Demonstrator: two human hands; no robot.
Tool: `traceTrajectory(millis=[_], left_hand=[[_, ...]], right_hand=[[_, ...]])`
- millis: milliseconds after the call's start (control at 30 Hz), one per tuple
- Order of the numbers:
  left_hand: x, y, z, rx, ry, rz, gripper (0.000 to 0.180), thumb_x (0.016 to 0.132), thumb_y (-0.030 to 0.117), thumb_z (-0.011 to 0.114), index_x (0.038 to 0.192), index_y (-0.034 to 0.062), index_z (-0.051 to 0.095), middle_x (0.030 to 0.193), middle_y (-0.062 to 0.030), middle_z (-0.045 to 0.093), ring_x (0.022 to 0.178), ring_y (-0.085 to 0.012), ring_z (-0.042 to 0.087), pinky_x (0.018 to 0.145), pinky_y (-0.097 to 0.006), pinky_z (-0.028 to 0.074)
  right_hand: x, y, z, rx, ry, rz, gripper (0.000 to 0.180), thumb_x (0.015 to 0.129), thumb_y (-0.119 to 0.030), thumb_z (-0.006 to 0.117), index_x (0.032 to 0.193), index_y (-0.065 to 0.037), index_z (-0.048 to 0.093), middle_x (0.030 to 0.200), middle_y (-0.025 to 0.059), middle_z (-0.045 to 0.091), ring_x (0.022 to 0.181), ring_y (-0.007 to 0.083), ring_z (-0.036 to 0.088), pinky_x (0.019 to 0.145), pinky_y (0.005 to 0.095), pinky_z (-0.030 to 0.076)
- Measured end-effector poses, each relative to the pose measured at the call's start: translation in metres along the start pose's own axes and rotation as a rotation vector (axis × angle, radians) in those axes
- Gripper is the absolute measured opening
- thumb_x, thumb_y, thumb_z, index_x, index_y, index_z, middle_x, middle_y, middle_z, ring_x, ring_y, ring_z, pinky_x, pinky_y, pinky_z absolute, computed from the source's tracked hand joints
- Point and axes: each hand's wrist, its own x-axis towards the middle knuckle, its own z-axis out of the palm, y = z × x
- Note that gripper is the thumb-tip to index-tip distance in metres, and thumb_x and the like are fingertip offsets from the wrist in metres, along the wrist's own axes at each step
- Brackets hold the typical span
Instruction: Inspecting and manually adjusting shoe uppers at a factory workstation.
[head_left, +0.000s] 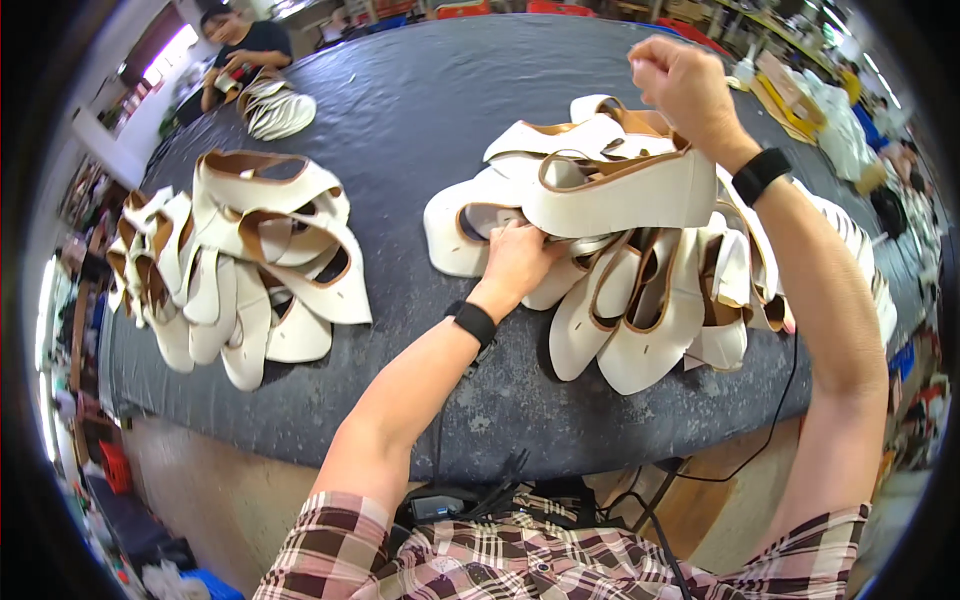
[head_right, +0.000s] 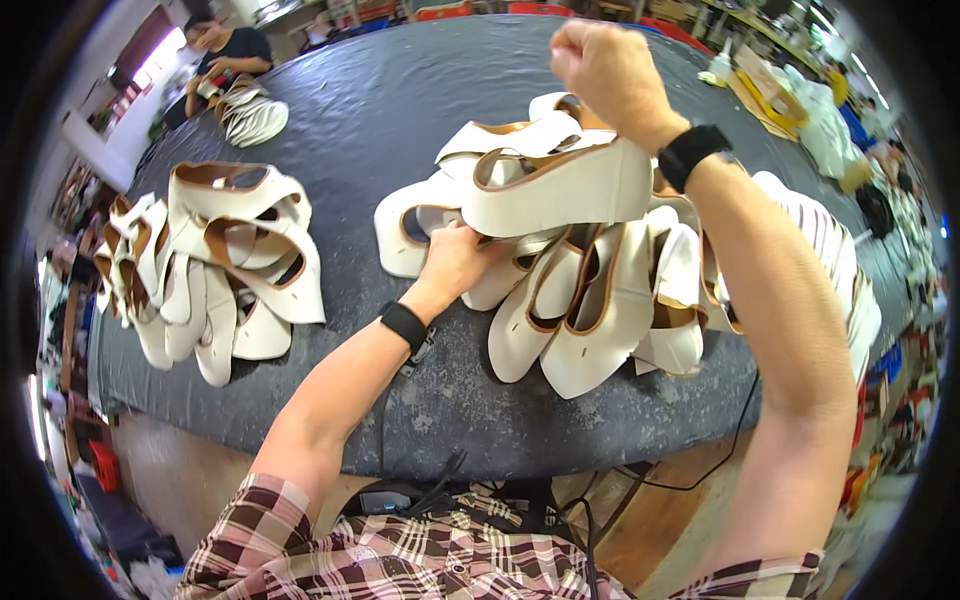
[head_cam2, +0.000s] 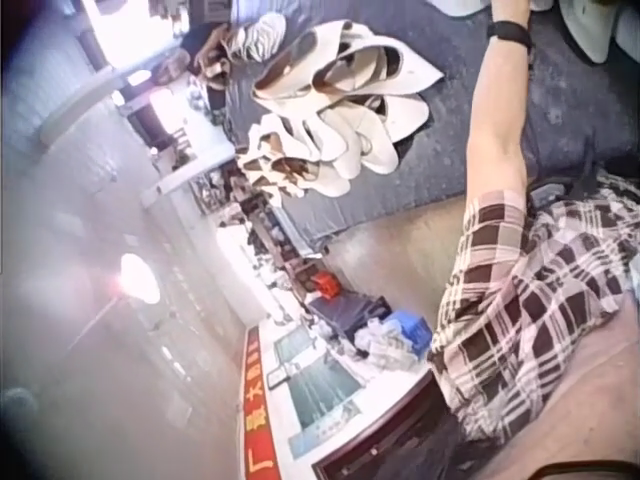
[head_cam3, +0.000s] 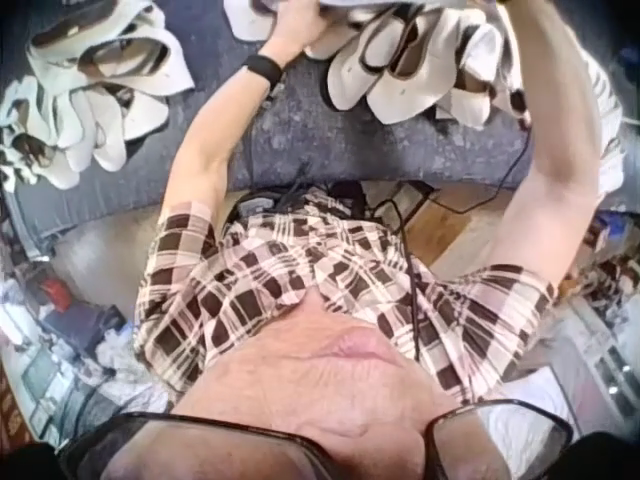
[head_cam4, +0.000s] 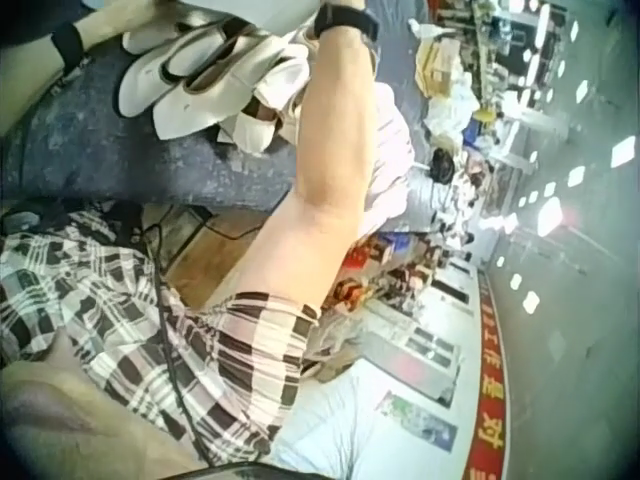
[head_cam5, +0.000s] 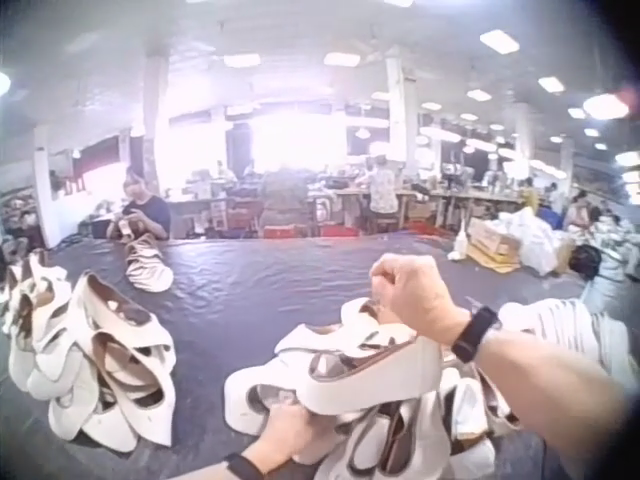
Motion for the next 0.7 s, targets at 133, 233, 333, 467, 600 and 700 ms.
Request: traceTrajectory(millis=[133,233,333,467,600,700], left_hand=[[-0.001,-0.008,-0.044,0.174,-0.198,0.002,0.023,0.079,0.015,0.059,0.101,0.0098,0.065,0.090,-0.0179,0.065,0.086,-0.0351,0.062,0.076,-0.044,0.049],[-0.007,-0.018,-0.104,0.037,-0.244,0.011,0.034,0.079,0.009,0.057,0.112,0.0088,0.063,0.092,-0.0131,0.067,0.081,-0.0250,0.065,0.074,-0.034,0.050],[-0.021,-0.002,-0.147,-0.360,-0.464,-0.310,0.028,0.080,0.005,0.058,0.107,-0.0002,0.064,0.078,0.0046,0.057,0.071,-0.0034,0.049,0.064,-0.021,0.042],[-0.066,0.013,-0.155,-0.469,-0.329,-0.287,0.034,0.082,0.002,0.056,0.116,0.0014,0.057,0.082,0.0026,0.058,0.073,-0.0032,0.050,0.067,-0.020,0.043],[-0.106,0.007,-0.135,-0.533,-0.232,-0.132,0.043,0.079,0.001,0.052,0.121,0.0082,0.054,0.100,-0.0183,0.065,0.088,-0.0308,0.065,0.081,-0.033,0.048],[-0.112,0.010,-0.122,-0.506,-0.205,-0.166,0.044,0.079,0.001,0.052,0.122,0.0084,0.054,0.099,-0.0189,0.065,0.087,-0.0324,0.065,0.080,-0.034,0.049]], right_hand=[[-0.041,0.025,-0.001,-0.410,-0.046,-0.441,0.008,0.080,-0.009,0.059,0.088,-0.005,0.057,0.071,0.0107,0.061,0.061,0.0273,0.060,0.055,0.0364,0.049],[-0.061,0.021,-0.006,-0.521,-0.211,-0.533,0.008,0.078,-0.006,0.058,0.086,-0.004,0.055,0.066,0.0104,0.060,0.059,0.0278,0.060,0.053,0.0370,0.048],[-0.071,0.016,0.003,-0.721,-0.354,-0.251,0.009,0.079,-0.006,0.057,0.086,-0.002,0.056,0.064,0.0141,0.060,0.058,0.0296,0.061,0.051,0.0381,0.048],[-0.079,0.004,0.017,-0.680,-0.417,-0.067,0.017,0.078,-0.007,0.059,0.090,0.003,0.056,0.058,0.0148,0.058,0.055,0.0285,0.062,0.051,0.0357,0.049],[-0.048,-0.044,0.001,0.140,-1.065,0.725,0.028,0.078,-0.015,0.064,0.097,0.004,0.054,0.076,0.0044,0.059,0.061,0.0122,0.057,0.056,0.0238,0.050],[-0.054,-0.047,0.005,0.463,-0.782,0.789,0.034,0.081,-0.013,0.061,0.109,0.003,0.049,0.083,0.0085,0.061,0.070,0.0117,0.060,0.063,0.0231,0.051]])
